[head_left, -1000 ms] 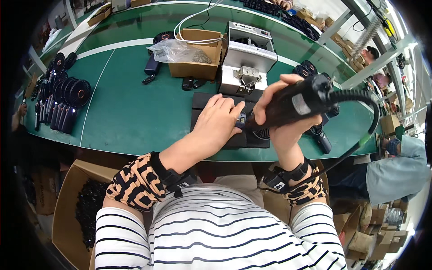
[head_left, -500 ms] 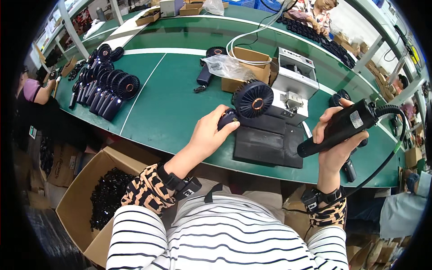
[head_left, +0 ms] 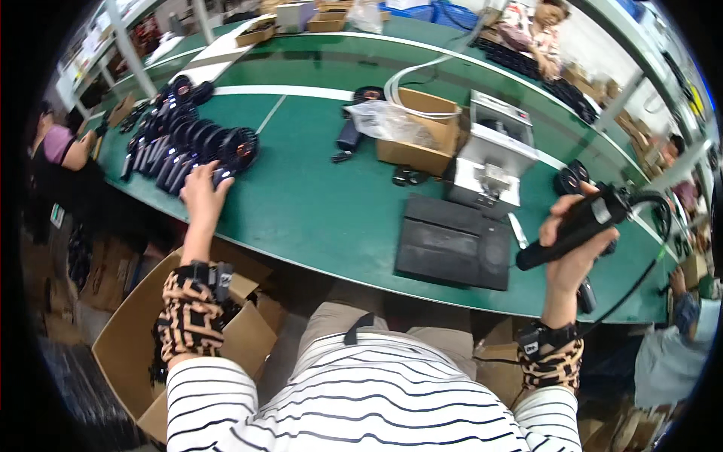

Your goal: The person repeatedly picks up small black portable fans from a table and uses a handheld black device to test them. The person holds the fan steady with one hand while applying the testing device to the fan's surface with the other. After testing, the fan is placed back on the table. The process is repeated for multiple units in a factory setting.

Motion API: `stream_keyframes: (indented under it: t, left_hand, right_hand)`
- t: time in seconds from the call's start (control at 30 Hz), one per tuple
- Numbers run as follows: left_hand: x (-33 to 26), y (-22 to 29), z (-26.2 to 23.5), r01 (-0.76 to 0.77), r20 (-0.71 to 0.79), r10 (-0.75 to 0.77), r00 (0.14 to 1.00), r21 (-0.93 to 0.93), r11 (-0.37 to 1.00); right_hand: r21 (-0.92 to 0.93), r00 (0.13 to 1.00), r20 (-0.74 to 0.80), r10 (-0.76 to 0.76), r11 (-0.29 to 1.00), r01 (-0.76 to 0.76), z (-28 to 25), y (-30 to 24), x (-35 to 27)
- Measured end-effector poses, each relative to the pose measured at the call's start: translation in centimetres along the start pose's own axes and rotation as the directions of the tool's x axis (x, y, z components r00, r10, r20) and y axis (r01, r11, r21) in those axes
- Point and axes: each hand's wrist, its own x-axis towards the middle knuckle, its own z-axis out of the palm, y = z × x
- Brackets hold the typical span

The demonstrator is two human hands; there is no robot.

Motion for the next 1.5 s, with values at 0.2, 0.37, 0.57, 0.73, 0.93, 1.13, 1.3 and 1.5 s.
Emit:
stream_keyframes:
  t: [0.2, 0.37, 0.57, 0.73, 0.93, 1.13, 1.3, 1.5]
  left_hand:
    - [0.5, 13.7, -4.6, -0.388, -0.174, 0.347, 0.922, -0.390, 0.835]
    - [-4.2, 34.7, -9.3, -0.430, -0.007, 0.857, 0.515, -0.868, 0.250]
    - [-13.3, 52.8, -8.0, -0.768, -0.293, 0.955, 0.041, -0.620, -0.157]
    - [-19.9, 64.0, -4.0, -0.878, -0.579, 0.791, 0.199, -0.464, -0.119]
    - [-17.9, 64.0, -6.4, -0.831, -0.405, 0.895, 0.185, -0.551, -0.077]
    - [-9.1, 51.7, -10.3, -0.230, -0.229, 0.661, 0.714, -0.969, -0.087]
    - [-5.9, 39.6, -8.9, 0.661, 0.482, 0.608, 0.631, -0.744, -0.096]
    - [-7.2, 32.8, -6.8, 0.644, 0.513, 0.502, 0.696, -0.755, -0.121]
  right_hand:
    - [-0.093, 0.997, 0.067, 0.032, 0.995, -0.025, -0.7, -1.1, 1.3]
    - [-0.253, 0.998, 0.026, -0.049, 0.966, 0.054, -4.8, -4.6, 2.4]
    - [-0.487, 0.994, -0.025, -0.107, 0.869, 0.081, -9.0, -10.8, 3.3]
    - [-0.532, 0.994, -0.056, -0.092, 0.845, 0.049, -11.3, -12.0, 2.1]
    - [-0.521, 0.994, -0.024, -0.105, 0.850, 0.077, -12.4, -12.6, 1.4]
    - [-0.587, 0.962, -0.139, -0.237, 0.802, 0.113, -13.2, -13.8, 1.6]
    - [-0.421, 0.991, -0.070, -0.117, 0.904, 0.077, -9.0, -9.8, 2.8]
    - [-0.223, 0.997, 0.067, -0.049, 0.973, 0.063, -1.4, -3.6, 5.3]
